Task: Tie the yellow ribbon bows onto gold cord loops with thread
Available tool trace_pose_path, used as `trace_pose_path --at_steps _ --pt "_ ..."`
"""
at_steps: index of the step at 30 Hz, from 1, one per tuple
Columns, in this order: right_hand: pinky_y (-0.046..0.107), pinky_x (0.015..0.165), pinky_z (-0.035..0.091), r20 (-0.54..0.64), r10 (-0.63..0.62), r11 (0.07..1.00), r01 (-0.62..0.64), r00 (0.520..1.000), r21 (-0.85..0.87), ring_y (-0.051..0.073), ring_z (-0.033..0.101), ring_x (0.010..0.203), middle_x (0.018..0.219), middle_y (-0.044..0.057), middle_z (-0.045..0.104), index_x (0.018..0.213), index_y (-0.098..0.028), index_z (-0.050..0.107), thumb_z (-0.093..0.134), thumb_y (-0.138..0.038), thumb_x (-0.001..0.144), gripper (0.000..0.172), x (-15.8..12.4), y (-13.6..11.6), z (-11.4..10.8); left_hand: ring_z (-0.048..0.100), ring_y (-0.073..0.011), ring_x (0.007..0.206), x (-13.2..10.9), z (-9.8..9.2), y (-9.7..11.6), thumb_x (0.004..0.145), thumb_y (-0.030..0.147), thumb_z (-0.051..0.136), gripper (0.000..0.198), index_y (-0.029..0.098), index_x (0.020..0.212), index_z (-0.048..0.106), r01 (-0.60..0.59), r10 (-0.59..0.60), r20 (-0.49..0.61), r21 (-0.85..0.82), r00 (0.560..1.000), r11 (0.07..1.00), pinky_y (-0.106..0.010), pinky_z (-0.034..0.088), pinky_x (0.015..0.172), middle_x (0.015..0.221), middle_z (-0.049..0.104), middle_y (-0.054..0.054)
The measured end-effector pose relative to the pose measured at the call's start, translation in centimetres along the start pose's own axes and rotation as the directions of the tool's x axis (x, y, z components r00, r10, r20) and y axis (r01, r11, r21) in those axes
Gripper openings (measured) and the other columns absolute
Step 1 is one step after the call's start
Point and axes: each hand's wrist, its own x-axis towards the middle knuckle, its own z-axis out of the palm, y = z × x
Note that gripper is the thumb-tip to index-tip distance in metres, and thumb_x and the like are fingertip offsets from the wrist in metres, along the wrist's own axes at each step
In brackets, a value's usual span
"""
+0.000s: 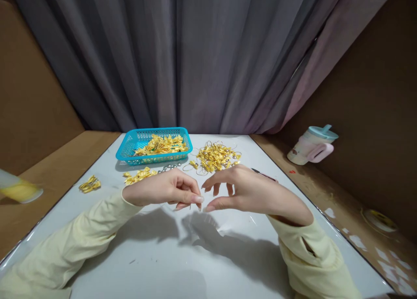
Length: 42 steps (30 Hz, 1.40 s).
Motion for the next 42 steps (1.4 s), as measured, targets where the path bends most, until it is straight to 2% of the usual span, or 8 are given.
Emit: trace_pose_path --at_steps 3,8,17,25,32,42 --pt "0.02 0.055 0.037 0.008 -0.103 0.995 0.103 0.995 -0.003 0.008 0.056 0.054 0.069 0.001 0.068 0.085 -0.016 0.071 0.061 -0.028 0.086 0.016 0.0 -0.1 0.5 0.041 -0.0061 0.05 -0.3 0.0 0.4 0.083 0.033 0.059 0.024 0.013 0.072 0.064 -0.036 0.038 -0.019 0.097 0.999 0.995 -0.018 0.03 0.048 0.052 0.049 0.004" --pt "0.02 0.058 0.037 -0.035 -0.151 0.987 0.149 0.988 -0.055 0.01 0.058 0.06 0.072 0.003 0.068 0.083 -0.016 0.071 0.056 -0.014 0.087 0.016 -0.9 -0.6 0.6 0.042 -0.0063 0.048 -1.0 0.2 0.9 0.085 0.037 0.056 0.027 0.013 0.076 0.066 -0.062 0.066 -0.011 0.232 0.998 0.971 -0.017 0.031 0.046 0.053 0.051 0.003" --pt "0.021 0.058 0.038 -0.063 -0.184 0.973 0.172 0.981 -0.157 0.011 0.058 0.061 0.07 0.003 0.066 0.081 -0.016 0.07 0.052 -0.015 0.089 0.019 -1.9 -1.1 0.0 0.044 -0.0059 0.046 -1.8 1.5 1.4 0.088 0.029 0.053 0.025 0.013 0.075 0.067 -0.128 0.185 -0.096 0.424 0.978 0.896 -0.015 0.034 0.048 0.05 0.052 0.003" --pt "0.021 0.058 0.04 -0.108 -0.189 0.971 0.17 0.976 -0.166 0.011 0.059 0.061 0.072 0.004 0.067 0.082 -0.016 0.07 0.05 -0.02 0.091 0.021 -2.5 -0.7 -0.5 0.045 -0.0067 0.046 -2.0 1.6 1.4 0.087 0.031 0.053 0.026 0.014 0.075 0.068 -0.116 0.195 -0.131 0.453 0.972 0.884 -0.016 0.035 0.047 0.05 0.053 0.002" --pt "0.021 0.059 0.041 -0.119 -0.183 0.975 0.165 0.976 -0.146 0.011 0.06 0.064 0.076 0.004 0.067 0.082 -0.016 0.069 0.053 -0.015 0.088 0.017 -2.6 -0.3 -0.6 0.046 -0.0073 0.047 -2.1 1.5 1.3 0.088 0.033 0.052 0.027 0.014 0.079 0.069 -0.1 0.189 -0.149 0.466 0.971 0.879 -0.016 0.035 0.047 0.051 0.054 0.001" --pt "0.021 0.061 0.043 -0.145 -0.154 0.98 0.132 0.977 -0.151 0.013 0.061 0.067 0.079 0.005 0.068 0.087 -0.017 0.07 0.052 -0.018 0.09 0.018 -2.8 -0.6 -0.9 0.049 -0.0074 0.047 -2.2 1.4 1.3 0.088 0.032 0.052 0.027 0.014 0.079 0.069 -0.116 0.218 -0.151 0.499 0.964 0.859 -0.016 0.036 0.047 0.052 0.057 0.001"
